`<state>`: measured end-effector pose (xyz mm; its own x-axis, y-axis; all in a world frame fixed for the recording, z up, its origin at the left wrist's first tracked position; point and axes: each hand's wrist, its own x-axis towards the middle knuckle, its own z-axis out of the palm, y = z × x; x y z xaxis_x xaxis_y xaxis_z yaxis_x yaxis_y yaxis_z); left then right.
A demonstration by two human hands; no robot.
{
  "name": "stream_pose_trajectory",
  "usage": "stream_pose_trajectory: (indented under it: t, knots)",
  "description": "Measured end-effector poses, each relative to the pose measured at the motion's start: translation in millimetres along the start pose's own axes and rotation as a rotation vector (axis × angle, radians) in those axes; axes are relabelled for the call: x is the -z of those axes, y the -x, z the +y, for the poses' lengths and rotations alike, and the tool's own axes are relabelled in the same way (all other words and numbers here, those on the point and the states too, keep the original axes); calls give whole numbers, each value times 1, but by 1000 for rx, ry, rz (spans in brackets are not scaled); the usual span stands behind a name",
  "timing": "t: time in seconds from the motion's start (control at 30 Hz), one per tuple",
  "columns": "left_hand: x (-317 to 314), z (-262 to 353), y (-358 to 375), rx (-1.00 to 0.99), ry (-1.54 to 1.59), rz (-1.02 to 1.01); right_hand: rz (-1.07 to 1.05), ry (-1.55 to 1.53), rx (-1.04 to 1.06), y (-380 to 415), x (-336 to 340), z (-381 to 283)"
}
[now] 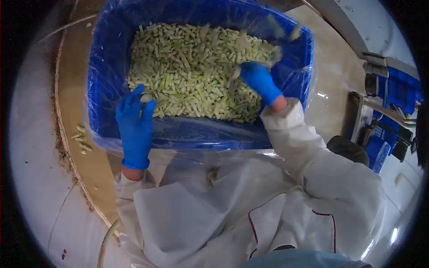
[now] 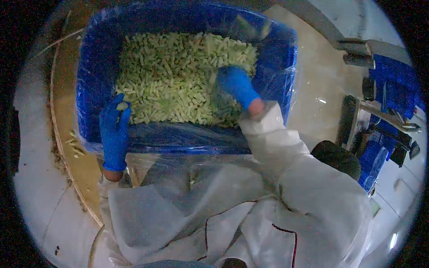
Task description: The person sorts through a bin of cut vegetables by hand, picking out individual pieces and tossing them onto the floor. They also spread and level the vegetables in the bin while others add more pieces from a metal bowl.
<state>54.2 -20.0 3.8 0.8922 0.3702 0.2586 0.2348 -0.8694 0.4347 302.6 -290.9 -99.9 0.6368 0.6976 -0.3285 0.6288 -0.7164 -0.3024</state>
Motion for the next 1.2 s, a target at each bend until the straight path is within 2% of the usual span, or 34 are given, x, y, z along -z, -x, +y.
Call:
stream_pose_trajectory:
  t: [0.03, 0.1, 0.13, 0.2, 0.23, 0.33, 0.37, 0.47, 0.6, 0.63, 0.7, 0.73, 0.8, 0.87, 0.9, 0.97, 1.0, 1.07, 1.1, 1.2]
  knots:
    - [0, 0, 1, 25, 37, -9, 219, -96, -72, -8, -3, 22]
    - [2, 2, 0, 70, 105, -23, 523, -131, -55, -34, -34, 39]
    - [2, 3, 2, 166, 201, -48, 677, -149, -46, -44, -40, 39]
    - [1, 6, 7, 358, 394, -97, 413, -13, -229, -60, -40, 39]
    - [0, 6, 8, 365, 413, -100, 278, 56, -317, -64, -39, 36]
    - [-3, 8, 10, 372, 440, -112, 411, -83, -532, -55, -50, 23]
    - [-5, 8, 12, 366, 427, -117, 482, -14, -425, -52, -52, 21]
    - [-2, 10, 12, 374, 380, -195, 698, -182, -313, -52, -68, 19]
    - [-7, 12, 14, 407, 377, -265, 543, -918, -275, -46, -79, 13]
    - [-6, 13, 12, 364, 364, -244, 507, -466, -185, -39, -68, -2]
    - [-7, 20, 7, 281, 340, -209, 350, -546, -195, -22, -47, -41]
    - [-7, 23, 3, 164, 285, -188, 266, -585, -204, -11, -35, -63]
    - [-6, 28, -9, -71, 179, -148, -131, -656, -104, 12, 3, -112]
    - [-1, 43, -21, -234, 2, -140, -225, -570, 100, 33, 29, -145]
    - [1, 47, -24, -314, -88, -138, -181, -670, 206, 41, 27, -152]
    - [-9, 45, -9, -142, -45, -319, -91, -866, 422, 52, 25, -161]
    - [-9, 47, -5, -53, -22, -409, -140, -950, 363, 54, 26, -162]
    - [-2, 47, -2, 4, -36, -509, -239, -1118, 236, 57, 30, -162]
    - [1, 48, -2, 33, -44, -558, -253, -1042, 225, 58, 30, -164]
    - [1, 51, 4, 35, 109, -435, -303, -894, 223, 64, 34, -171]
